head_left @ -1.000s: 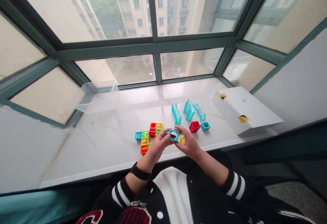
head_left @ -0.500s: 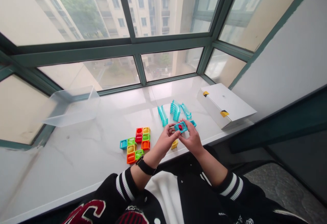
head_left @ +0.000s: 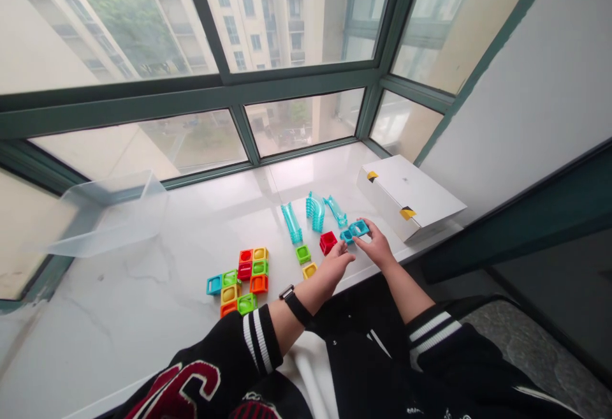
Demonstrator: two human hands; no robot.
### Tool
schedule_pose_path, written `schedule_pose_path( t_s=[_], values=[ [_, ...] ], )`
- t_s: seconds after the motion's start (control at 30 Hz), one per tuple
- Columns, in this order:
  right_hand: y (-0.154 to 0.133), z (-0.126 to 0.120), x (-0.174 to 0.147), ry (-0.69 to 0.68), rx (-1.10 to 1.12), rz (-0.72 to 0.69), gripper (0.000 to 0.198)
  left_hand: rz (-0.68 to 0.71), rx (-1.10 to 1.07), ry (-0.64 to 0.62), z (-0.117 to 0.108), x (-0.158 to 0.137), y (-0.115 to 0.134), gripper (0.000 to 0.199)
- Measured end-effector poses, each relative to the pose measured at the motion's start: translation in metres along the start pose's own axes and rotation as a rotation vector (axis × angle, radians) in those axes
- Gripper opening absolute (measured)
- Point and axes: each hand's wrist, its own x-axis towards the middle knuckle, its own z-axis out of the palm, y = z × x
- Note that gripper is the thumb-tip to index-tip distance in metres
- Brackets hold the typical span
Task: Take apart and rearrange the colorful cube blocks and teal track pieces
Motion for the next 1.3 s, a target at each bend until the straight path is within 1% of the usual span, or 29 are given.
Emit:
schedule_pose_path(
  t_s=[0.1, 0.23, 0.37, 0.47, 0.63, 0.8, 0.97, 1.03, 1.13, 1.17, 1.2, 1.27, 1.3],
  values=[
    [0.011, 0.005, 0.006, -0.077, -0.032, 0.011, 0.068, 0.013, -0.013, 0.016, 0.005, 0.012, -0.007, 0.080],
    [0.025, 0.017, 0.009, -0.116, -0.060, 0.032, 0.068, 0.077, -0.022, 0.002, 0.017, 0.021, -0.004, 0.063],
    [0.036, 0.024, 0.010, -0.116, -0.029, 0.068, 0.066, 0.030, -0.051, 0.071, 0.030, 0.026, 0.000, 0.052],
    [0.041, 0.026, 0.011, -0.104, -0.030, 0.065, 0.066, 0.030, -0.098, 0.097, 0.034, 0.027, 0.001, 0.050],
    [0.043, 0.025, 0.011, -0.095, -0.058, 0.053, 0.065, 0.007, -0.160, 0.087, 0.035, 0.023, 0.003, 0.046],
    [0.042, 0.025, 0.010, -0.097, -0.086, 0.043, 0.065, -0.023, -0.191, 0.089, 0.036, 0.021, 0.005, 0.050],
    [0.048, 0.026, 0.009, -0.092, -0.112, 0.040, 0.068, -0.029, -0.194, 0.079, 0.039, 0.020, 0.002, 0.050],
    [0.051, 0.027, 0.008, -0.082, -0.119, 0.041, 0.069, -0.067, -0.164, 0.042, 0.038, 0.014, 0.005, 0.052],
    [0.052, 0.031, 0.007, -0.065, -0.145, 0.030, 0.068, -0.148, -0.081, -0.081, 0.027, -0.007, 0.020, 0.052],
    [0.053, 0.032, 0.006, -0.058, -0.157, 0.027, 0.068, -0.158, -0.056, -0.135, 0.019, -0.018, 0.029, 0.051],
    [0.053, 0.033, 0.006, -0.050, -0.169, 0.027, 0.069, -0.135, -0.046, -0.199, 0.010, -0.030, 0.039, 0.052],
    [0.054, 0.036, 0.005, -0.040, -0.190, 0.033, 0.070, -0.124, -0.032, -0.336, -0.016, -0.057, 0.062, 0.050],
    [0.055, 0.037, 0.004, -0.036, -0.200, 0.038, 0.071, -0.105, -0.039, -0.382, -0.030, -0.071, 0.072, 0.048]
  ],
)
